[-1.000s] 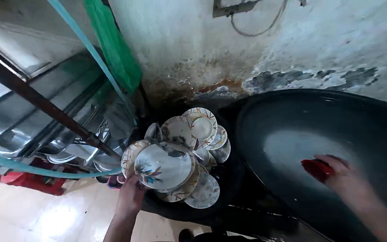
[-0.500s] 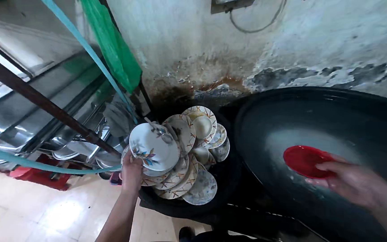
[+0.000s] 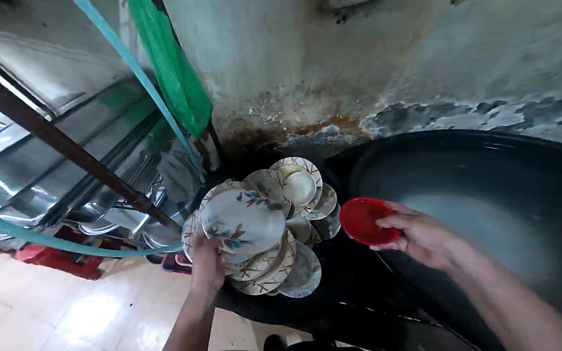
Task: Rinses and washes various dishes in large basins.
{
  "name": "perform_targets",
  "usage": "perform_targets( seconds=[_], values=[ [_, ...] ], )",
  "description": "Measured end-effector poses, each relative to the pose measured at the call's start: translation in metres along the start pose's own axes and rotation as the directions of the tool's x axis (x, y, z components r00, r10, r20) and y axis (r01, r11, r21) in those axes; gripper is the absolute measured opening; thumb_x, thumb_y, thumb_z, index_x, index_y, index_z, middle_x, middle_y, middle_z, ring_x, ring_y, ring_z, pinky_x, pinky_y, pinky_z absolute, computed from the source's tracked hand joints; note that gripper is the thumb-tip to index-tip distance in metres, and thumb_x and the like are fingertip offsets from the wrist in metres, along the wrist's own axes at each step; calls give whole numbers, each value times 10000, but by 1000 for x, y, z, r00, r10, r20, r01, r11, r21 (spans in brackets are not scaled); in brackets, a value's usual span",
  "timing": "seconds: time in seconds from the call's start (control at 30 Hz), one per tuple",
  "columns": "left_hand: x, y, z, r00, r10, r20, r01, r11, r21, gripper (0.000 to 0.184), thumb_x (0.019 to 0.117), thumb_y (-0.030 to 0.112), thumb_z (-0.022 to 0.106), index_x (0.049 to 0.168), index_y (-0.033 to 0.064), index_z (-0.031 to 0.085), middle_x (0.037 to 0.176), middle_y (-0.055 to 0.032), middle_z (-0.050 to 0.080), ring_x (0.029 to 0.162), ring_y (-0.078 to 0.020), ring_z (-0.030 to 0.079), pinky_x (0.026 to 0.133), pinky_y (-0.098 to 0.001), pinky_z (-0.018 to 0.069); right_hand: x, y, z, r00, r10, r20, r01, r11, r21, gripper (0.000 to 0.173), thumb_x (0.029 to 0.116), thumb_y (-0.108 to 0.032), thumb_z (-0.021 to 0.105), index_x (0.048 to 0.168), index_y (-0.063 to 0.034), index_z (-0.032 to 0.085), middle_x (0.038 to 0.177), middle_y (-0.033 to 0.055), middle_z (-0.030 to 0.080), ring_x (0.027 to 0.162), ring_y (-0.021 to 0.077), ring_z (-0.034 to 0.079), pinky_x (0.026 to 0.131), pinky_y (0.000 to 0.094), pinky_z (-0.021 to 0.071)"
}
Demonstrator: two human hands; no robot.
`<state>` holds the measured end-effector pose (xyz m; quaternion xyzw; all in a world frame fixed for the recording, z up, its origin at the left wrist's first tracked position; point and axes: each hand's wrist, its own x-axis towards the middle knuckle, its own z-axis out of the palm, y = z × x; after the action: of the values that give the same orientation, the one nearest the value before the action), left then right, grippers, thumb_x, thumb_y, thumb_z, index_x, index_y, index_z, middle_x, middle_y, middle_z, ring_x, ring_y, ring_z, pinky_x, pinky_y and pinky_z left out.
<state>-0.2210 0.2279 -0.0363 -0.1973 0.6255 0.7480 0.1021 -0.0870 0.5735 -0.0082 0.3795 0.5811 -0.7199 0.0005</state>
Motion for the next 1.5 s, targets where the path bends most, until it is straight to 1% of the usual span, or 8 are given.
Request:
perform_targets(
  seconds=[0.33,0.63,0.8,1.03,1.1,1.27,1.37,1.5],
  values=[
    [-16,-68,31,941,-269,204,278,960,-19,570,987,-49,446,1527,47,292,1242,-230,602,990,-318,682,771,-468,600,4,5,64,990,-112,90,140,886,-442,499,1010,29,510,1478,-145,503,1321,200,605,1033,315,674,804,475,579],
    [-5,-74,41,934,-318,160,331,942,-58,604,990,-38,497,1540,49,263,1269,-237,576,998,-311,661,780,-452,587,18,29,98,736,-594,325,601,352,-718,550,911,106,582,1414,-117,602,1466,167,548,1337,384,538,1056,603,473],
    [-8,-45,27,972,-177,157,184,982,-30,565,993,-39,478,1521,45,292,1116,-228,640,855,-295,703,689,-441,614,23,31,47,541,-778,321,667,164,-726,528,852,142,603,1318,-98,669,1419,178,584,1268,434,575,985,648,505],
    [-19,38,15,946,208,249,-307,822,480,489,971,-6,605,1449,71,536,1116,-128,706,863,-163,695,733,-338,583,23,64,-107,565,-825,29,385,233,-893,554,842,144,562,1367,-26,612,1427,278,536,1294,548,504,1010,748,417],
    [-29,42,16,823,415,388,-565,529,633,409,972,68,631,1381,91,634,1083,-83,740,870,-142,705,774,-345,590,20,82,-139,570,-821,-31,275,226,-934,556,824,166,613,1347,-21,627,1414,314,528,1268,617,480,977,792,401],
    [-36,1,13,54,546,836,-889,-356,289,277,924,108,616,1133,198,774,1153,-32,764,947,-234,738,761,-428,613,24,120,-173,753,-594,-284,88,518,-851,446,939,57,613,1378,-23,603,1371,332,553,1259,577,514,989,759,421],
    [-45,-22,6,-64,408,911,-877,-459,144,236,983,191,609,1173,272,723,1207,-18,739,951,-226,714,726,-401,582,14,108,-155,868,-167,-468,-21,929,-369,483,993,44,490,1464,-60,464,1275,257,602,1031,347,639,804,542,544],
    [-41,-43,-3,-55,360,931,-894,-432,115,226,971,200,612,1147,278,730,1218,-24,730,997,-217,707,809,-394,581,2,72,-125,939,32,-344,-54,997,-53,556,981,66,421,1498,-135,381,1124,181,622,773,236,669,591,374,568]
  ],
)
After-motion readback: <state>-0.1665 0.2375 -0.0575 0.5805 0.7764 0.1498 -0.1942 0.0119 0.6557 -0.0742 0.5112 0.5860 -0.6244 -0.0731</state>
